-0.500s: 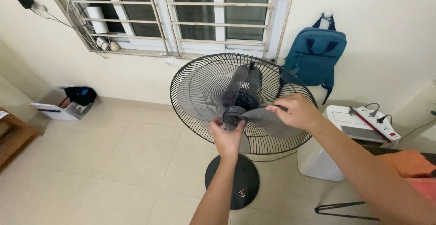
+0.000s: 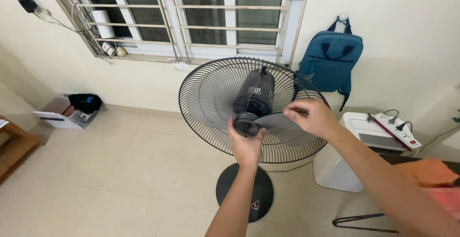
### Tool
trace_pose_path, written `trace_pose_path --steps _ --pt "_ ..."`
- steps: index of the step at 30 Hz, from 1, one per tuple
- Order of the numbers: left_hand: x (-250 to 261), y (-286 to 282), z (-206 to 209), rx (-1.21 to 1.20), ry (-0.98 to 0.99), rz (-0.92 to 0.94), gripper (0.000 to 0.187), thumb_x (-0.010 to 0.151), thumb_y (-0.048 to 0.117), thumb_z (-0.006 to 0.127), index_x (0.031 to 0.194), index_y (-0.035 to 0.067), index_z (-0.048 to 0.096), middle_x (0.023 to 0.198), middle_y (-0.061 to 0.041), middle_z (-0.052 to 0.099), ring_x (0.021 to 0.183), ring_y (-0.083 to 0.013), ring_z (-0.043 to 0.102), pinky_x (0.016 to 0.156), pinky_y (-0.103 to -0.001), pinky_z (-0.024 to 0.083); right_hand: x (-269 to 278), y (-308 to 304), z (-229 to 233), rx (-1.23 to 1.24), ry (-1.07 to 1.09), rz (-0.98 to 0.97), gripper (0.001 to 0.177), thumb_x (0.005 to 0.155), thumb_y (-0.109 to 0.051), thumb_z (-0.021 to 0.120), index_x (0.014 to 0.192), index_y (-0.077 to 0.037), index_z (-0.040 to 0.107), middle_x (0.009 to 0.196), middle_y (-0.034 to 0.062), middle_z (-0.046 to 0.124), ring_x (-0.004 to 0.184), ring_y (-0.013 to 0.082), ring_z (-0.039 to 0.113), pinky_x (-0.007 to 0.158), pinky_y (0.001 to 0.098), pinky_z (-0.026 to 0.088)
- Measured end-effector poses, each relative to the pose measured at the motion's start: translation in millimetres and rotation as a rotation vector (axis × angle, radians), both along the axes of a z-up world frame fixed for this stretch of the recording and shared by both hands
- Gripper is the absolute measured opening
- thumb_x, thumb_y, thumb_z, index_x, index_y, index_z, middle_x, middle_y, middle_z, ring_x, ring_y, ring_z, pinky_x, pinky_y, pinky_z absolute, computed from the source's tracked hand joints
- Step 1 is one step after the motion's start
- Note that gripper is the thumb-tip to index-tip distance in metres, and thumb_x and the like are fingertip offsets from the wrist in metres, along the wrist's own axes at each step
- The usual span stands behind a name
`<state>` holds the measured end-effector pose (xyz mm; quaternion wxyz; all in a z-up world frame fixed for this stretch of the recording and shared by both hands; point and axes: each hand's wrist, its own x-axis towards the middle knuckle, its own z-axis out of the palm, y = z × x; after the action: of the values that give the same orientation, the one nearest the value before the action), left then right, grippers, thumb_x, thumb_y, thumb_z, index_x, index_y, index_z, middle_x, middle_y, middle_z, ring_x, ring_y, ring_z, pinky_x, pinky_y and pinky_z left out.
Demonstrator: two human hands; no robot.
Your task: The person removes the front grille and fan blades from a standing fan, then wipes the motor housing and grille with an orange cloth. The blades and grille are set aside on a nearby desk.
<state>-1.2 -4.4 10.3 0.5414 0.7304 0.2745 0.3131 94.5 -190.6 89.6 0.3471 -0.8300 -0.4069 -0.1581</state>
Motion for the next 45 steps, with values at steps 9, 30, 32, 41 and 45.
trace_pose_path --steps 9,30,32,41,45 --pt "8.4 -5.2 -1.5 0.019 0.032 0.06 0.09 0.064 0.031 0.094 0.138 0.016 0.044 0.134 -0.015 0.058 0.114 -0.0386 0.065 0.091 -0.048 0.053 -1.2 15.7 40.6 0.614 0.813 0.221 0.063 0.102 -0.055 0.033 0.126 -0.007 0.067 0.116 0.0117 0.077 0.102 0.0193 0.075 0.09 0.0318 0.056" --pt "11.2 -5.1 -1.9 -0.021 0.011 0.035 0.093 0.064 0.027 0.094 0.139 0.014 0.04 0.133 -0.016 0.058 0.113 -0.0387 0.065 0.093 -0.047 0.052 6.7 39.0 94.2 -0.046 -0.15 -0.161 0.032 0.099 -0.017 0.066 0.13 -0.015 0.071 0.081 0.0227 0.069 0.061 0.0373 0.064 0.061 0.0416 0.051" --pt "13.0 -5.3 -4.8 -0.028 0.02 0.01 0.095 0.064 0.024 0.093 0.141 0.015 0.039 0.134 -0.015 0.057 0.115 -0.0389 0.065 0.093 -0.048 0.052 9.2 37.8 92.7 -0.06 -0.159 -0.15 0.035 0.095 -0.014 0.067 0.13 -0.014 0.07 0.087 0.0223 0.07 0.063 0.0387 0.065 0.062 0.0423 0.052" --pt "21.3 0.1 -21.4 0.127 -0.107 0.013 0.079 0.067 0.018 0.088 0.133 0.013 0.045 0.136 -0.014 0.052 0.113 -0.042 0.064 0.09 -0.049 0.053 13.0 41.8 88.0 -0.048 -0.187 -0.169 0.036 0.094 -0.006 0.064 0.128 -0.014 0.071 0.095 0.0241 0.07 0.079 0.0426 0.069 0.069 0.0458 0.055" --pt "20.3 0.7 -21.5 0.092 -0.121 0.025 0.079 0.065 0.019 0.09 0.13 0.011 0.047 0.133 -0.015 0.054 0.112 -0.0417 0.064 0.091 -0.049 0.052 17.3 39.9 85.4 -0.131 -0.088 -0.253 0.041 0.091 -0.007 0.066 0.131 -0.017 0.069 0.085 0.0257 0.07 0.074 0.043 0.069 0.07 0.047 0.055"
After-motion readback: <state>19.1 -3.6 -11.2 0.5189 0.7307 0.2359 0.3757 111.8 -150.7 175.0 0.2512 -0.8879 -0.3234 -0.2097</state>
